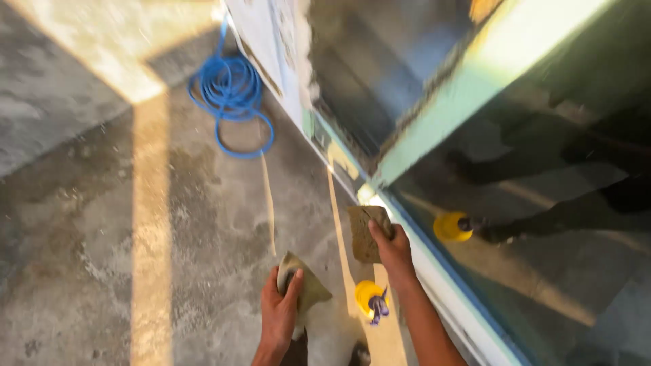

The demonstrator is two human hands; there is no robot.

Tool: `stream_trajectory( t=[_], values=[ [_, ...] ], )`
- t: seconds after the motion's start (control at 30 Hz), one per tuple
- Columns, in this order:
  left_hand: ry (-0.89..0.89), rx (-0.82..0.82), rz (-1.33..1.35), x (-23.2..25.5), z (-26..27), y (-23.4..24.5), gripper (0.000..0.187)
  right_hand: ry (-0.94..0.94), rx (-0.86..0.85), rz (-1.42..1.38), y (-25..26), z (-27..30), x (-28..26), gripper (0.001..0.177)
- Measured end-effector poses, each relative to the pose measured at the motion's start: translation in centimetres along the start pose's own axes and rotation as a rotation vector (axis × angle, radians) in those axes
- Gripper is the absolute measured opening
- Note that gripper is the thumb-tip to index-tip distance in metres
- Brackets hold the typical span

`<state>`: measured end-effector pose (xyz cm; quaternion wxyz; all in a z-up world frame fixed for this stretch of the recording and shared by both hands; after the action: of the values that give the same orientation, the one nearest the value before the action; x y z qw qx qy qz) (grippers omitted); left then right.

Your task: Cleaning a glass door and window louvers using a spray bottle and cloths.

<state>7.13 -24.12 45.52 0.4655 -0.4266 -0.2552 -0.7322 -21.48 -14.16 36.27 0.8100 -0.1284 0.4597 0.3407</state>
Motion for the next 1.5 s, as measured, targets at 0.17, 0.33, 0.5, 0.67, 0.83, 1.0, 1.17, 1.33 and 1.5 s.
stream_trajectory(
  t=[0.17, 0.33, 0.5, 0.67, 0.83, 1.0, 1.17, 1.33, 1.5],
  values=[
    [-0.065, -0.027, 0.231, 4.2, -1.9, 5.5, 0.026, -0.033, -0.293, -0.472, -4.4, 4.8, -14.0, 0.053],
    [-0.051, -0.004, 0.362, 6.1, -6.2, 9.2, 0.02, 0.31, -0.222, -0.472, -5.7, 11.2, -30.2, 0.061],
    [-0.235, -0.031, 0.488, 11.4, -10.6, 9.9, 0.023, 1.293, 0.77, 0.471, -4.3, 24.0, -48.5, 0.067],
    [-0.328, -0.102, 0.442, 14.6, -16.4, 9.0, 0.025, 1.321, 0.985, 0.626, -4.2, 16.3, -57.2, 0.057],
    [-0.393, -0.107, 0.402, 19.4, -19.3, 8.0, 0.025, 1.245, 0.934, 1.028, -9.2, 7.9, -61.2, 0.067],
    [-0.263, -0.021, 0.443, 24.4, -19.8, 6.3, 0.021, 1.283, 0.74, 1.266, -15.2, -0.1, -66.6, 0.088],
    [-0.249, -0.066, 0.361, 26.9, -21.7, 3.0, 0.018, 1.363, 0.643, 1.459, -19.8, -5.2, -70.9, 0.067],
    [-0.255, -0.235, 0.406, 30.2, -23.3, 0.7, 0.017, 1.268, 0.866, 1.249, -14.1, 0.3, -68.3, 0.056],
    [-0.254, -0.354, 0.324, 33.6, -25.6, 1.3, 0.018, 1.032, 1.161, 0.871, -6.6, 4.9, -62.3, 0.078]
  ],
)
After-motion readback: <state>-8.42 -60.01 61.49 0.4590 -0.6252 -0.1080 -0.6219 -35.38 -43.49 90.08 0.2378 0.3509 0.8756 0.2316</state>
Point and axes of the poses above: each hand's wrist, its own z-axis away from the middle knuckle, its own y-axis out of the back of the hand, x = y × z, the point moved 7 cm from there along -z, towards the middle knuckle, and after that the axes turned 7 degrees about -x, right-handed, at the moved point
